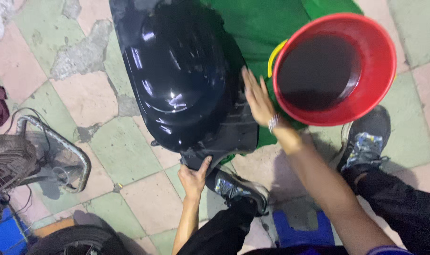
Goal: The person cleans a black motorcycle fender by hand, repeatedly dipping their hands into a red bucket of water and scrubbing the surface. The fender rests on a green cloth on the floor while the person sits on a small blue stool.
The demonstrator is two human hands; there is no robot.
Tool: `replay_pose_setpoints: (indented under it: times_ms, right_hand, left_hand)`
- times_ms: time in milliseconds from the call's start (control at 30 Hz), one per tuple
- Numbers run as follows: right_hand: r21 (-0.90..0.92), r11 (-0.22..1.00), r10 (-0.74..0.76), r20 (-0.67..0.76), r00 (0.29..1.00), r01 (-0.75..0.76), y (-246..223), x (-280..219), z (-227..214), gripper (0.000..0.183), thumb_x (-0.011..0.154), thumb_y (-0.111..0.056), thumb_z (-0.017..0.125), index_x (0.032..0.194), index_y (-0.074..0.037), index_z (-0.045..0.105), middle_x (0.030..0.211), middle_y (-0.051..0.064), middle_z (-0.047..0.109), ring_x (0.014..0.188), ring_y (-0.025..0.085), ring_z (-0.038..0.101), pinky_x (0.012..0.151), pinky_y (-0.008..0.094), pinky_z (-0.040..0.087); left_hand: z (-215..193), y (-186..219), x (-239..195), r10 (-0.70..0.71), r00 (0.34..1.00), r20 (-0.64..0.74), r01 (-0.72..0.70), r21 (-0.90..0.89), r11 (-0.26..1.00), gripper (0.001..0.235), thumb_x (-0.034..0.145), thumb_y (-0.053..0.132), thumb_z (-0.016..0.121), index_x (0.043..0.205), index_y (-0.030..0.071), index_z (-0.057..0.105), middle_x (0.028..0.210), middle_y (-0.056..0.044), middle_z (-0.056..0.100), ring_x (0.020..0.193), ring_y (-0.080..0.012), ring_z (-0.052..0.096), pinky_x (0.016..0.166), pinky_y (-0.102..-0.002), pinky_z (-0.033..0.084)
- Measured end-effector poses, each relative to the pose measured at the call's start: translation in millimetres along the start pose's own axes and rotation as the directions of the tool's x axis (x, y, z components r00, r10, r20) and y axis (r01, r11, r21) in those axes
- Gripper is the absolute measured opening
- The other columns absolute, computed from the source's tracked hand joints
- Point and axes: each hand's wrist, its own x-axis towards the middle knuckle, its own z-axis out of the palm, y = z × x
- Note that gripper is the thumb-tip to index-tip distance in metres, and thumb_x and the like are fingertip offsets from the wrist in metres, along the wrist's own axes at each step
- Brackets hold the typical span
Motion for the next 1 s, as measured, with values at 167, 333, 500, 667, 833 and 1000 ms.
replay_pose_setpoints:
  times_ms: [167, 333, 500, 667, 833, 1000]
  right_hand:
    - [0.202, 0.97, 0.138, 0.003, 0.99, -0.136, 1, 89, 0, 0.069, 0.107, -0.051, 0.008, 0.162, -0.01, 0.019, 0.17, 0.011, 0.022, 0.159, 0.022, 0.016, 0.127, 0.048, 0.003]
    - [0.21, 0.977, 0.05, -0.012, 0.999, -0.047, -20, 17, -1, 0.059, 0.113, -0.03, 0.013, 0.164, -0.001, 0.017, 0.17, 0.022, 0.016, 0.157, 0.036, 0.01, 0.125, 0.058, 0.003]
    - [0.264, 0.963, 0.068, -0.025, 0.997, -0.059, 21, 97, 11, 0.06, 0.117, -0.039, 0.006, 0.166, -0.006, 0.018, 0.17, 0.017, 0.019, 0.159, 0.032, 0.011, 0.126, 0.055, -0.001]
    - [0.263, 0.964, 0.046, -0.057, 0.997, -0.03, -2, 50, 5, 0.057, 0.117, -0.032, 0.014, 0.163, 0.0, 0.023, 0.168, 0.023, 0.02, 0.157, 0.037, 0.011, 0.124, 0.059, 0.0]
    - [0.306, 0.949, 0.085, -0.01, 0.996, -0.078, 3, 32, 8, 0.056, 0.115, -0.029, 0.014, 0.164, 0.0, 0.02, 0.169, 0.023, 0.016, 0.157, 0.039, 0.008, 0.123, 0.06, 0.0]
    - [0.23, 0.969, 0.103, -0.065, 0.993, -0.085, 32, 95, 20, 0.063, 0.117, -0.046, 0.01, 0.167, -0.008, 0.019, 0.171, 0.016, 0.016, 0.159, 0.032, 0.011, 0.125, 0.058, -0.001]
  left_hand:
    - [-12, 20, -4, 0.026, 1.0, 0.017, -0.025, -0.099, 0.995, 0.051, 0.066, 0.046, 0.092, 0.081, 0.005, 0.066, 0.076, -0.005, 0.076, 0.069, -0.0093, 0.063, 0.06, -0.037, 0.052]
    - [-2, -12, 4, 0.077, 0.997, -0.015, -0.078, -0.22, 0.972, 0.042, 0.061, 0.024, 0.1, 0.079, -0.002, 0.073, 0.078, -0.024, 0.073, 0.075, -0.0344, 0.075, 0.05, -0.037, 0.05]
    - [-5, -5, 1, 0.102, 0.995, -0.01, -0.101, -0.217, 0.971, 0.048, 0.061, 0.027, 0.1, 0.082, -0.002, 0.069, 0.078, -0.025, 0.073, 0.077, -0.0396, 0.075, 0.052, -0.038, 0.053]
    - [-15, 15, 2, 0.111, 0.994, -0.004, -0.108, -0.253, 0.961, 0.044, 0.061, 0.026, 0.1, 0.078, -0.001, 0.07, 0.075, -0.025, 0.072, 0.073, -0.0369, 0.075, 0.049, -0.036, 0.05]
    - [-7, -7, 6, 0.078, 0.996, 0.036, -0.067, -0.246, 0.967, 0.043, 0.063, 0.027, 0.099, 0.079, -0.002, 0.071, 0.076, -0.025, 0.073, 0.071, -0.0358, 0.075, 0.048, -0.035, 0.048]
    - [0, -12, 4, 0.072, 0.997, 0.015, -0.065, -0.257, 0.964, 0.042, 0.062, 0.025, 0.1, 0.079, 0.002, 0.07, 0.074, -0.021, 0.074, 0.072, -0.031, 0.075, 0.05, -0.035, 0.051]
